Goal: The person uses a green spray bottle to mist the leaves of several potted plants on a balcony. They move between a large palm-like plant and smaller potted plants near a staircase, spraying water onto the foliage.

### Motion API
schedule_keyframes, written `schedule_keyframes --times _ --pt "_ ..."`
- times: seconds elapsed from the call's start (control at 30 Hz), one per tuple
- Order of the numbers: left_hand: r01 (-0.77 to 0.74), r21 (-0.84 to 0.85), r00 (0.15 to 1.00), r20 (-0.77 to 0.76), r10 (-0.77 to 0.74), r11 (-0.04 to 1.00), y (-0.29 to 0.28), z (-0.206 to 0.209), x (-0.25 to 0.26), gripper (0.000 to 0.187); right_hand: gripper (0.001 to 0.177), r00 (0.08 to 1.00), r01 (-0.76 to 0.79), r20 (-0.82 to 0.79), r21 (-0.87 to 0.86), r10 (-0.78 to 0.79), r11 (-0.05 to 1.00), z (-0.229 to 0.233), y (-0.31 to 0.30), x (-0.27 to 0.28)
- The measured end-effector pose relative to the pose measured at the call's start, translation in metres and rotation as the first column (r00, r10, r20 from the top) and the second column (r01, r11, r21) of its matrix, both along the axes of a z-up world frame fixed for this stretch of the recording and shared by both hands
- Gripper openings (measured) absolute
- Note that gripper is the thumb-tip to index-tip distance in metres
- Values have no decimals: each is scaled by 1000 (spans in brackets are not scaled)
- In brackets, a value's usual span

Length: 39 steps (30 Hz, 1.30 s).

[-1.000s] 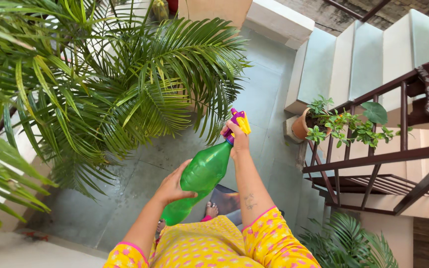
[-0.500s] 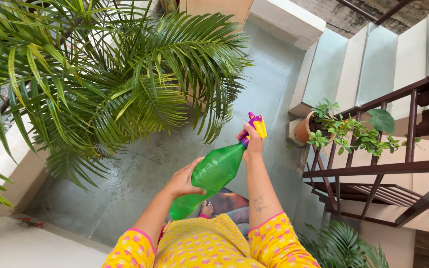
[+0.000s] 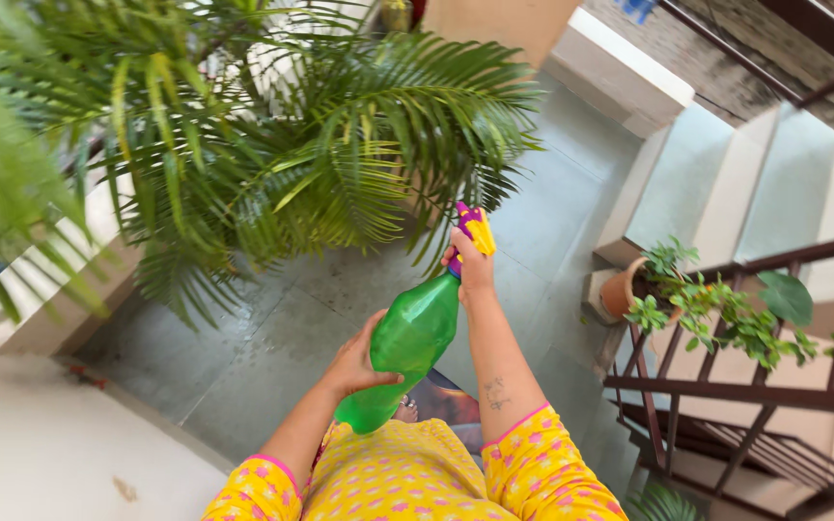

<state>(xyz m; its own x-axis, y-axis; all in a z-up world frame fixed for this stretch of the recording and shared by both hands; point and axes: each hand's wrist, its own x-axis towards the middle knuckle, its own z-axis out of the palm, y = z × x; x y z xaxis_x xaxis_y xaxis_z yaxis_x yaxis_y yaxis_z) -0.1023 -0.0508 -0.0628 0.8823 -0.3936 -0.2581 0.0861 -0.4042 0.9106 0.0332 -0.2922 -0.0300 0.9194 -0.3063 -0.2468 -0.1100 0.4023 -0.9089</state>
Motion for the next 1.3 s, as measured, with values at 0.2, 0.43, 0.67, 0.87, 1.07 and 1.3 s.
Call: schedule_keyframes --times 0.2,0.43,0.67,0.87,1.07,1.3 --pt "-128 -64 992 -19 127 990 24 -6 -16 123 21 983 -181 -20 -24 180 983 -1 50 18" --pt "-292 -32 954 64 294 956 56 -12 -34 123 23 949 -315 -20 -42 315 948 3 115 28" --pt "-459 -122 884 42 466 880 71 -17 -55 123 21 839 -518 82 -179 538 836 4 177 27" --pt "-534 -161 819 142 555 830 87 -11 -61 120 20 766 -589 110 -274 633 760 30 214 24" --pt "-580 -236 776 129 617 779 95 -7 -62 122 21 748 -597 80 -352 658 721 58 247 19" --pt "-609 -277 742 130 657 743 91 -20 -67 121 23 688 -648 80 -378 721 661 55 262 18"
